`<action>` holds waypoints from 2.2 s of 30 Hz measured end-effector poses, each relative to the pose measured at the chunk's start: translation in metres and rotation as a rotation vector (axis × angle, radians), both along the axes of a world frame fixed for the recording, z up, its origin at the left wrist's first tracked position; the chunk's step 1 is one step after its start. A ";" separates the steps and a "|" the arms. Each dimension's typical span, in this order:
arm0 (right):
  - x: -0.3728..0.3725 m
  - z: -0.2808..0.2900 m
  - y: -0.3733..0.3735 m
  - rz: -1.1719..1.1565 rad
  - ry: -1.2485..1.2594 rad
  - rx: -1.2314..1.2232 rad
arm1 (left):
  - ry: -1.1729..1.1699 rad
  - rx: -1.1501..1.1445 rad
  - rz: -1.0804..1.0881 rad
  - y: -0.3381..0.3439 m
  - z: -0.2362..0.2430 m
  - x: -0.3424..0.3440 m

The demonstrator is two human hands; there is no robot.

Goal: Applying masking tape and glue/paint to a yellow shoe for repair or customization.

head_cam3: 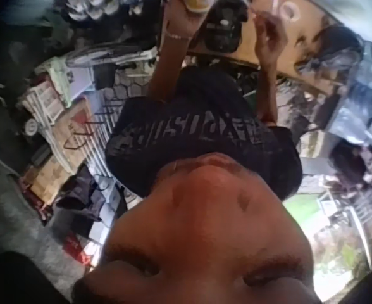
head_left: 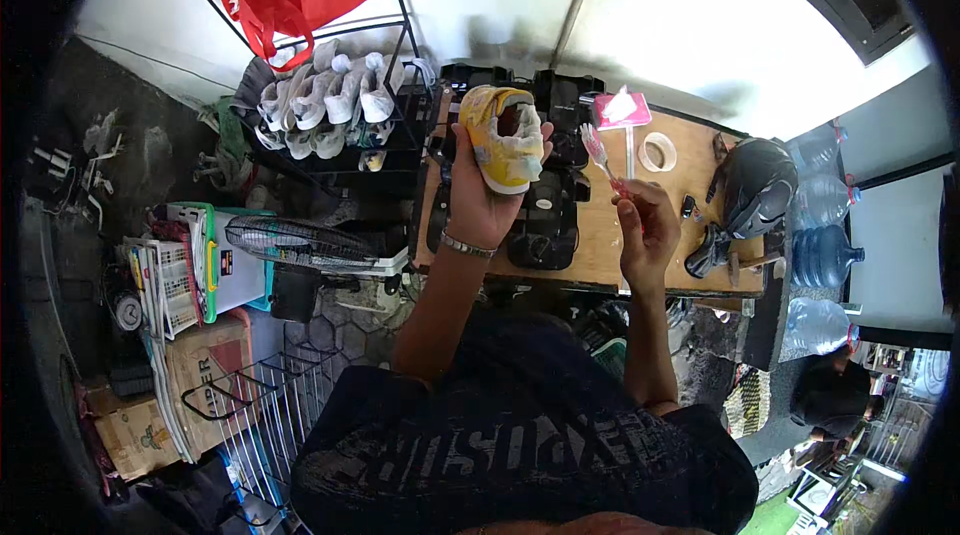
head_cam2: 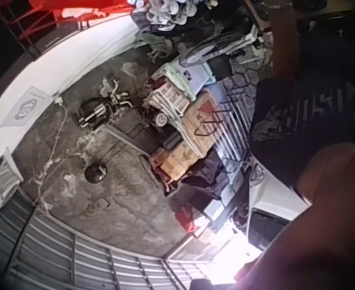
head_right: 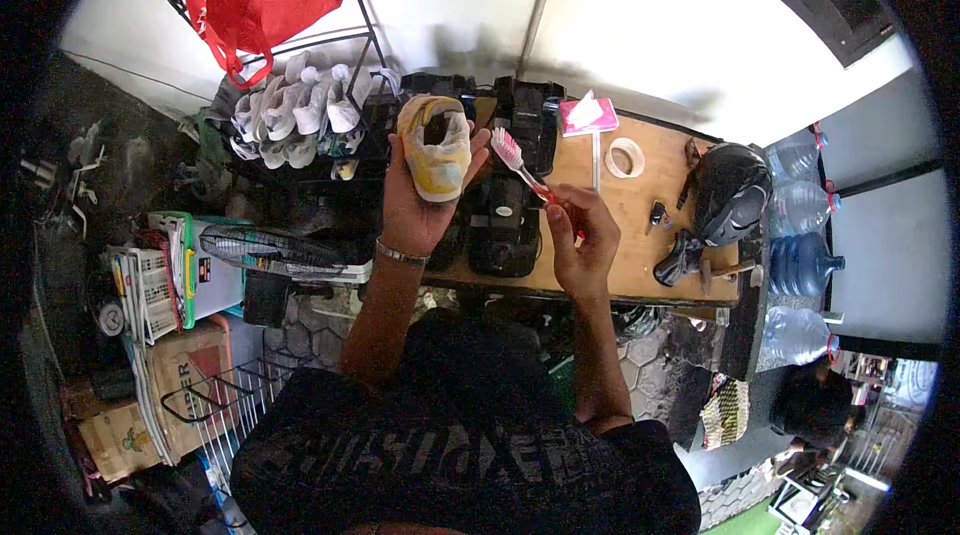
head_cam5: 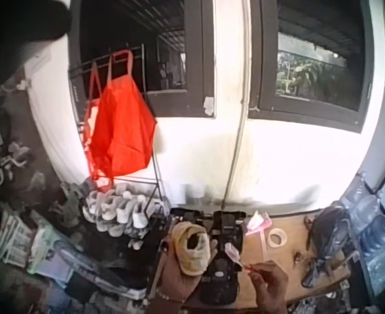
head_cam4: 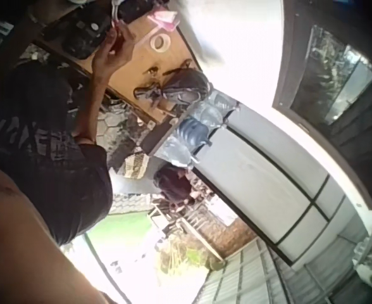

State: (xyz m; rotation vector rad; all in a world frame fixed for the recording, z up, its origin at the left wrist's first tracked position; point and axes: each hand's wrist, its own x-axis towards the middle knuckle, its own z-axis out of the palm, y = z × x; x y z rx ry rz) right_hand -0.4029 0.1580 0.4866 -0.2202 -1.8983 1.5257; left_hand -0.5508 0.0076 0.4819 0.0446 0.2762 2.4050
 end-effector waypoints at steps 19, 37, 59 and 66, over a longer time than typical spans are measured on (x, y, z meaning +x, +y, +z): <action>-0.001 0.012 0.003 -0.071 0.117 0.740 | -0.021 -0.052 0.112 0.007 0.011 0.027; -0.009 0.015 0.020 0.003 0.163 0.876 | -0.124 0.127 -0.158 -0.007 0.028 0.037; 0.045 0.025 0.167 -0.060 0.009 0.714 | -0.110 0.056 -0.301 0.117 0.020 0.059; 0.088 -0.185 0.261 -0.332 -0.451 0.530 | -0.245 -0.005 -0.431 0.177 -0.073 0.088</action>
